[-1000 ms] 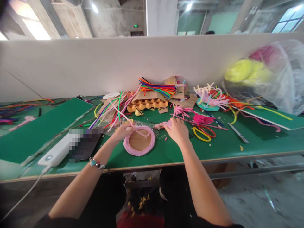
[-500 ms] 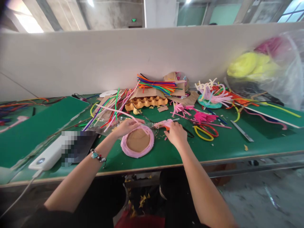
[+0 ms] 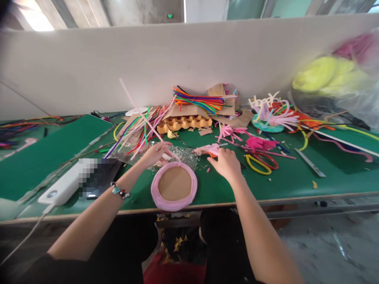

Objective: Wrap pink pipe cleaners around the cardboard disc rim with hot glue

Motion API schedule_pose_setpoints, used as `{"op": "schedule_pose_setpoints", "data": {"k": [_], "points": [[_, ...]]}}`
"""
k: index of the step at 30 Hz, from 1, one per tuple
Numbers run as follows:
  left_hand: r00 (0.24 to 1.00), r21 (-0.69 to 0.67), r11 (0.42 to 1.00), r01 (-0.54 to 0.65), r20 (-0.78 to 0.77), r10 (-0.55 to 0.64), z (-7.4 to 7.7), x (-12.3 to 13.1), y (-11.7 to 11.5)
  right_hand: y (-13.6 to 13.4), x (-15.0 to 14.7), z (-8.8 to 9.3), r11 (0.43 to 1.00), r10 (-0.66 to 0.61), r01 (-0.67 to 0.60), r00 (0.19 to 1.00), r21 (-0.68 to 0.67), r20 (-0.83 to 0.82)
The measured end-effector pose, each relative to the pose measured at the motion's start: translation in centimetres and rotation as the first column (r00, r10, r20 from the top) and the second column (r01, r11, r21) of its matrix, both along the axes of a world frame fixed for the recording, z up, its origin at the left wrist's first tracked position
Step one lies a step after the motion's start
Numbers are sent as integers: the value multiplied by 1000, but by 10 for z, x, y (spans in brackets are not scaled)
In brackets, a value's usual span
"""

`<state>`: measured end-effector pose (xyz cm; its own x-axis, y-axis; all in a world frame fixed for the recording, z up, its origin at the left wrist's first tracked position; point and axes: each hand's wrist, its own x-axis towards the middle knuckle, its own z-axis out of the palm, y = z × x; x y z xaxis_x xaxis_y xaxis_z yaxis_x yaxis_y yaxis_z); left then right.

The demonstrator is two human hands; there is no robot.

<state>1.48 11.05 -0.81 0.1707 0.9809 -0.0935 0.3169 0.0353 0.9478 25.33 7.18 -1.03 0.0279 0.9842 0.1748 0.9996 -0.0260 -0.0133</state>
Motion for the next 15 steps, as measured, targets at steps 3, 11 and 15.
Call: {"op": "schedule_pose_setpoints", "data": {"k": [3,11,15], "points": [[997,-49,997,-61,39,62,-3,-11,-11,-2,0,2,1000,-17,17,999,13,-32],[972,-104,981,-163,153,178,-9,-20,-26,-7,-3,4,939,143,-106,985,328,-91],[983,-74,985,-158,79,163,-11,-20,-26,-5,7,8,906,102,-65,993,418,-66]]}}
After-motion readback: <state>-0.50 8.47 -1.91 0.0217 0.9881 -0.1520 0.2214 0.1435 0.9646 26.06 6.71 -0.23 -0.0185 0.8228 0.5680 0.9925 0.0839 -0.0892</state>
